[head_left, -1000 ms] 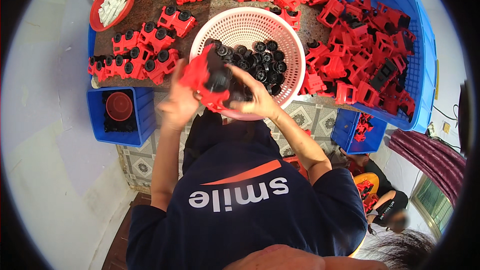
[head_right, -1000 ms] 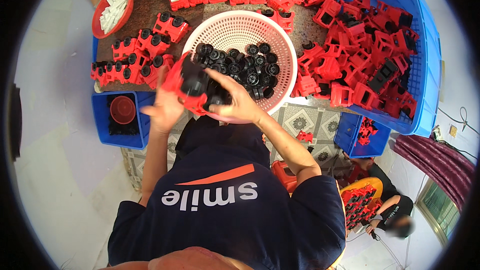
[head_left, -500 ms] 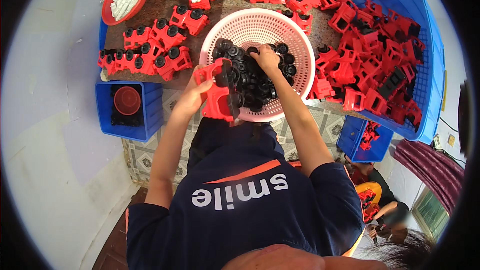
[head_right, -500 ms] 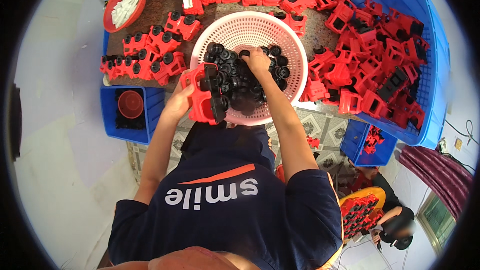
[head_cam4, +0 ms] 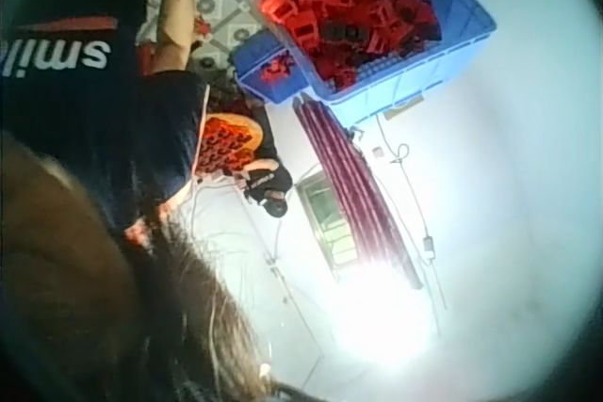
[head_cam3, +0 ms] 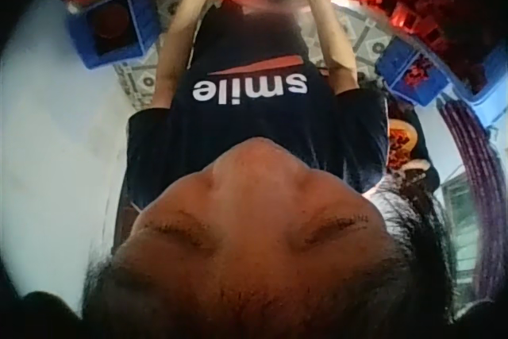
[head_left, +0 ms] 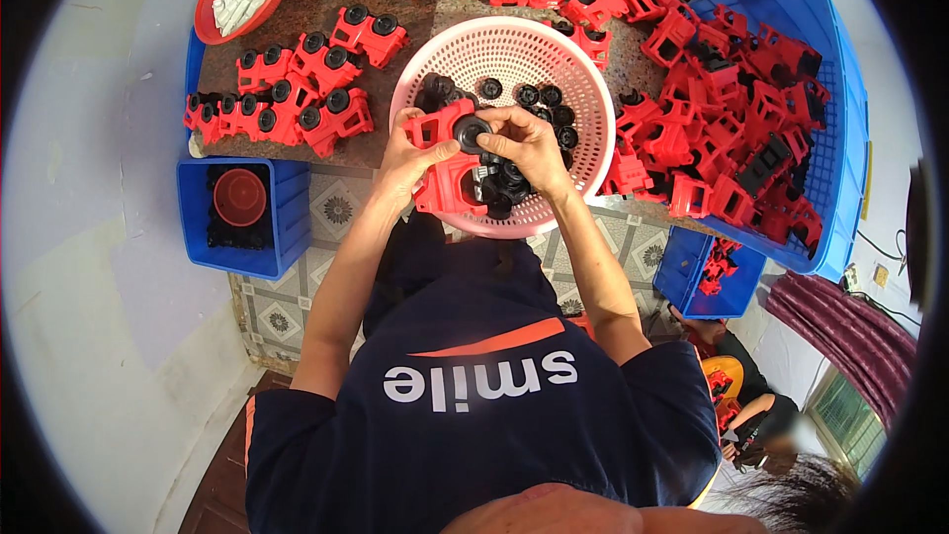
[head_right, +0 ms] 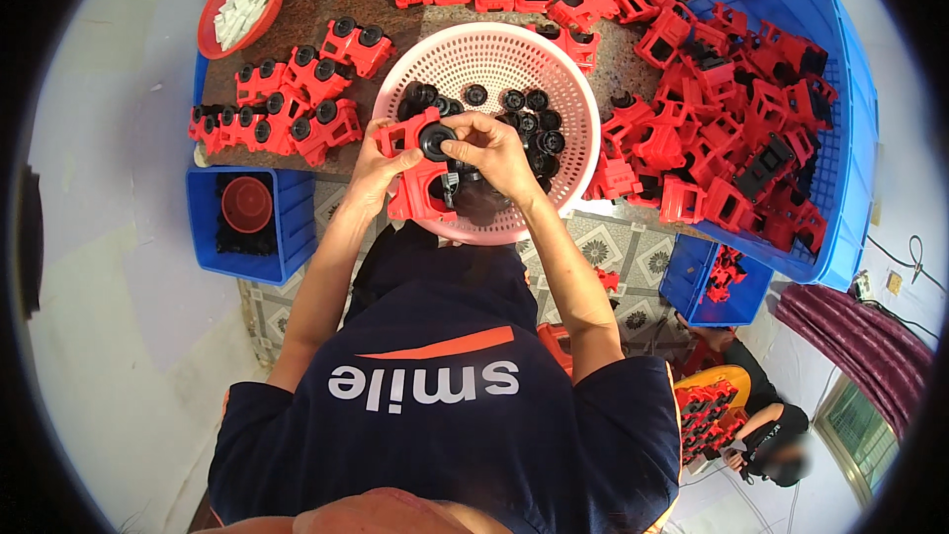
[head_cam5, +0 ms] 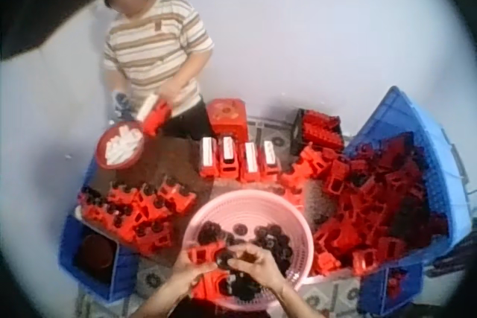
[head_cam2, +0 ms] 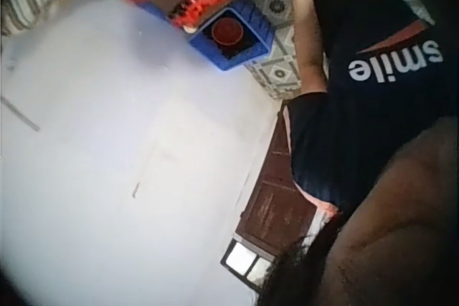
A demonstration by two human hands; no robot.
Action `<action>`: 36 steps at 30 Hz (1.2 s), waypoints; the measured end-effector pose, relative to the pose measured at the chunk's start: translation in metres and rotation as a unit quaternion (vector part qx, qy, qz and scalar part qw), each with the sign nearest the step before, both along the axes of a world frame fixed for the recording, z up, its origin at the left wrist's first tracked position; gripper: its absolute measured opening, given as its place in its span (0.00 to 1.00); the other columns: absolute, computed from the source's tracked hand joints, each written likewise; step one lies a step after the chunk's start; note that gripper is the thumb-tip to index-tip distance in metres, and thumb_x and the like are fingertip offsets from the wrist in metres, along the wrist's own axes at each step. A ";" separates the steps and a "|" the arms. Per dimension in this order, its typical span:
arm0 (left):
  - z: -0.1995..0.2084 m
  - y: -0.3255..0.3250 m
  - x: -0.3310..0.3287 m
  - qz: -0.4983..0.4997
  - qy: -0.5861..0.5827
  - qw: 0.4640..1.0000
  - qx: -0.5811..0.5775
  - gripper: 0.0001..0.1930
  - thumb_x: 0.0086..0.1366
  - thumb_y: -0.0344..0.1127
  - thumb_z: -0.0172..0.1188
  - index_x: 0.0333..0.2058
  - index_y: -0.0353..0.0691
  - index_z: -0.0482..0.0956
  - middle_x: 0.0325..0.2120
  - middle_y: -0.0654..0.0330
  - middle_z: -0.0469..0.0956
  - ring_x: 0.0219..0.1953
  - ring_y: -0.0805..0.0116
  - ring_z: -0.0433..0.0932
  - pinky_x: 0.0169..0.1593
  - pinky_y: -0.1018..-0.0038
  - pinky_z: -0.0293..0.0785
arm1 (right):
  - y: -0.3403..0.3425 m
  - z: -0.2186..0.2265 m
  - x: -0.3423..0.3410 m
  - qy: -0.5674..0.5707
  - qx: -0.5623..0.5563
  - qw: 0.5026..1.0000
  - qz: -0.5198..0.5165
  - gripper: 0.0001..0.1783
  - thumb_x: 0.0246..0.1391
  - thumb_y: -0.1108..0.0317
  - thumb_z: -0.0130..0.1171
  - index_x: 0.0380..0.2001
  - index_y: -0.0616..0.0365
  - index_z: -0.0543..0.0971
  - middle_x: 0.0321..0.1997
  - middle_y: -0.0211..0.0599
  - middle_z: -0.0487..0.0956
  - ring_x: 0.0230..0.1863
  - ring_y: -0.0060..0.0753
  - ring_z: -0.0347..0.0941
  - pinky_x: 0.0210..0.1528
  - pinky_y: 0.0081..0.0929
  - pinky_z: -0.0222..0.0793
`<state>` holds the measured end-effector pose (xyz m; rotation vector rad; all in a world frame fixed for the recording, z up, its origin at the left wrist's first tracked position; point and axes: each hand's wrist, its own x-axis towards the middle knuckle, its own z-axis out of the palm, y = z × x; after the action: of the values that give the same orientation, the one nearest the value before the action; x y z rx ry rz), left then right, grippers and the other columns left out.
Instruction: The recorder is assembling red toy car bodies by inserting black wheels into the chassis.
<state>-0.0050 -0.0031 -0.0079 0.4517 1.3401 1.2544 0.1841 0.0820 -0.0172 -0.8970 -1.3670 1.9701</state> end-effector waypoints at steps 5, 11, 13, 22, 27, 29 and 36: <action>0.001 -0.013 -0.007 -0.078 -0.069 0.994 -0.022 0.35 0.43 0.30 0.78 0.47 0.40 0.63 0.38 0.59 0.74 0.41 0.68 0.76 0.47 0.70 0.75 | -0.014 0.011 0.005 -0.068 -0.066 0.994 0.061 0.48 0.40 0.58 0.71 0.64 0.59 0.62 0.62 0.43 0.67 0.61 0.36 0.64 0.65 0.36 0.56; 0.005 -0.051 0.001 -0.096 -0.024 0.994 -0.050 0.31 0.44 0.29 0.76 0.44 0.41 0.64 0.37 0.61 0.74 0.40 0.71 0.75 0.46 0.71 0.73 | -0.058 0.013 0.003 -0.029 -0.180 0.980 0.074 0.41 0.42 0.69 0.60 0.64 0.61 0.63 0.58 0.40 0.72 0.60 0.33 0.67 0.64 0.32 0.59; 0.007 -0.049 -0.004 -0.058 -0.044 0.995 -0.064 0.30 0.46 0.30 0.75 0.44 0.40 0.64 0.36 0.61 0.74 0.40 0.70 0.75 0.46 0.71 0.73 | -0.026 0.000 0.001 0.010 -0.158 0.974 0.159 0.39 0.48 0.64 0.67 0.62 0.64 0.65 0.58 0.39 0.71 0.55 0.28 0.69 0.53 0.27 0.69; -0.018 0.001 -0.012 0.177 0.052 0.982 -0.027 0.31 0.48 0.29 0.75 0.43 0.40 0.60 0.36 0.61 0.70 0.39 0.70 0.75 0.43 0.73 0.75 | 0.090 -0.182 -0.043 -0.566 0.225 0.793 0.018 0.38 0.45 0.43 0.66 0.51 0.57 0.65 0.43 0.59 0.76 0.43 0.59 0.76 0.43 0.47 0.74; -0.010 0.013 -0.018 0.229 0.030 0.973 -0.019 0.33 0.47 0.27 0.75 0.44 0.41 0.58 0.38 0.59 0.68 0.37 0.69 0.75 0.40 0.70 0.78 | 0.087 -0.133 -0.030 -0.475 0.195 0.858 -0.026 0.20 0.51 0.59 0.51 0.42 0.62 0.78 0.39 0.55 0.80 0.44 0.56 0.77 0.44 0.47 0.72; -0.010 0.018 -0.016 0.232 0.006 0.973 -0.009 0.32 0.47 0.27 0.74 0.43 0.42 0.58 0.38 0.59 0.67 0.35 0.69 0.76 0.39 0.70 0.79 | 0.066 -0.095 -0.016 -0.261 0.053 0.963 -0.046 0.18 0.56 0.62 0.48 0.42 0.62 0.79 0.36 0.38 0.81 0.37 0.34 0.76 0.39 0.32 0.71; -0.027 0.029 -0.014 0.194 0.039 0.980 0.023 0.32 0.46 0.30 0.76 0.42 0.42 0.60 0.37 0.61 0.68 0.38 0.71 0.74 0.41 0.74 0.75 | -0.005 0.000 -0.015 -0.076 -0.026 0.996 0.033 0.14 0.61 0.70 0.57 0.49 0.61 0.74 0.40 0.26 0.78 0.36 0.14 0.71 0.38 0.16 0.68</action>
<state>-0.0185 0.0258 -0.0352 0.2805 1.5158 1.6043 0.1688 0.0775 -0.0174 -1.0567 -1.4525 2.0293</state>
